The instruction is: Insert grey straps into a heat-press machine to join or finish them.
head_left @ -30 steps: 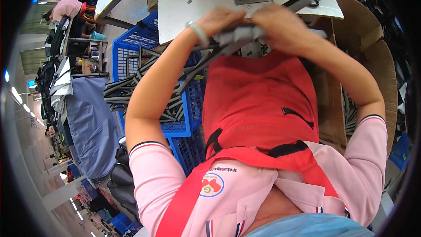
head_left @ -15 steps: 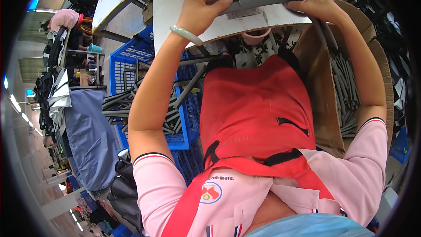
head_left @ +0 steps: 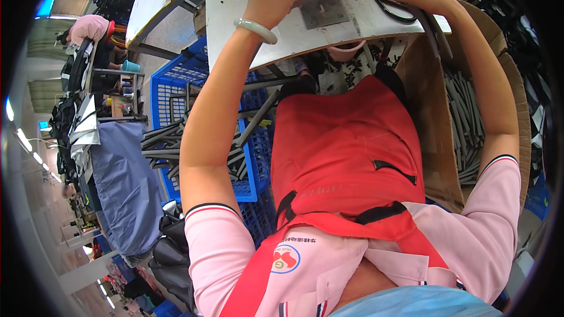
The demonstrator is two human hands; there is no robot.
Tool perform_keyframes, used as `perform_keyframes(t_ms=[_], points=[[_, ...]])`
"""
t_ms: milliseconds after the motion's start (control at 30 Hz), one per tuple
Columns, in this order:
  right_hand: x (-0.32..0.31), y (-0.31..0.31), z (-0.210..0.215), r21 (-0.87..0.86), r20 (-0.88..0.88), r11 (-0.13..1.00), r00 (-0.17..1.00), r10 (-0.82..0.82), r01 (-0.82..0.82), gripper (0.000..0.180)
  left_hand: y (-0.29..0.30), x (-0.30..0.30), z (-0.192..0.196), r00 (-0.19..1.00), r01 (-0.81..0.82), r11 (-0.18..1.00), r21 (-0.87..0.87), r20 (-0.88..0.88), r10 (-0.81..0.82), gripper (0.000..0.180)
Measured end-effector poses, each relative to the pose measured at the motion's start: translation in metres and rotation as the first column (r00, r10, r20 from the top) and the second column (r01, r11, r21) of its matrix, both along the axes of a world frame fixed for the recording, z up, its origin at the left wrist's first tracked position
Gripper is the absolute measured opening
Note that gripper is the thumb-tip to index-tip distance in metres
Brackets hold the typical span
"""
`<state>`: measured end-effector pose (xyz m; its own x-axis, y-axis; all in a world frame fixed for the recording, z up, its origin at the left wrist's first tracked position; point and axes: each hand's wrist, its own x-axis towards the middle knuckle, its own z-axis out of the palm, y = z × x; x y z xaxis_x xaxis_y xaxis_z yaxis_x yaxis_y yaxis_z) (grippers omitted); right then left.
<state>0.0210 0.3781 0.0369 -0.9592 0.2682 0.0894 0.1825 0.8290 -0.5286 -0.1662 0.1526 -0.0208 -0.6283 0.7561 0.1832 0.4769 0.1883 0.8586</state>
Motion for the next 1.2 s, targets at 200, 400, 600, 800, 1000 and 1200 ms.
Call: perform_keyframes(t_ms=[200, 400, 600, 800, 1000, 1200], points=[[-0.022, 0.014, -0.007, -0.011, -0.007, 0.998, 0.998, 0.056, -0.056, 0.044, 0.010, -0.019, -0.004, 0.998, 0.021, 1.000, 0.023, 0.051, -0.022, 0.026], [-0.009, 0.021, -0.034, 0.160, -0.306, 0.987, 0.951, 0.041, 0.009, 0.062, 0.003, -0.013, -0.006, 0.987, -0.006, 0.995, 0.100, 0.162, -0.010, 0.023], [0.015, 0.007, -0.055, -0.024, -0.084, 0.998, 0.995, 0.053, -0.055, 0.060, -0.020, -0.014, -0.003, 0.999, 0.002, 1.000, 0.027, 0.040, -0.003, 0.026], [0.016, -0.153, -0.118, 0.594, -0.360, 0.678, 0.611, 0.705, -0.432, 0.026, 0.004, 0.064, -0.018, 0.952, 0.305, 0.922, -0.240, 0.075, -0.296, 0.024], [0.010, -0.144, -0.105, 0.307, 0.126, 0.781, 0.836, 0.534, -0.545, 0.025, -0.036, 0.051, -0.036, 0.910, 0.283, 0.946, -0.155, 0.354, -0.215, 0.032], [0.047, -0.025, -0.047, -0.006, -0.072, 0.967, 0.964, 0.255, -0.256, 0.064, -0.091, 0.053, -0.046, 0.829, 0.383, 0.879, -0.285, 0.527, -0.190, 0.043]])
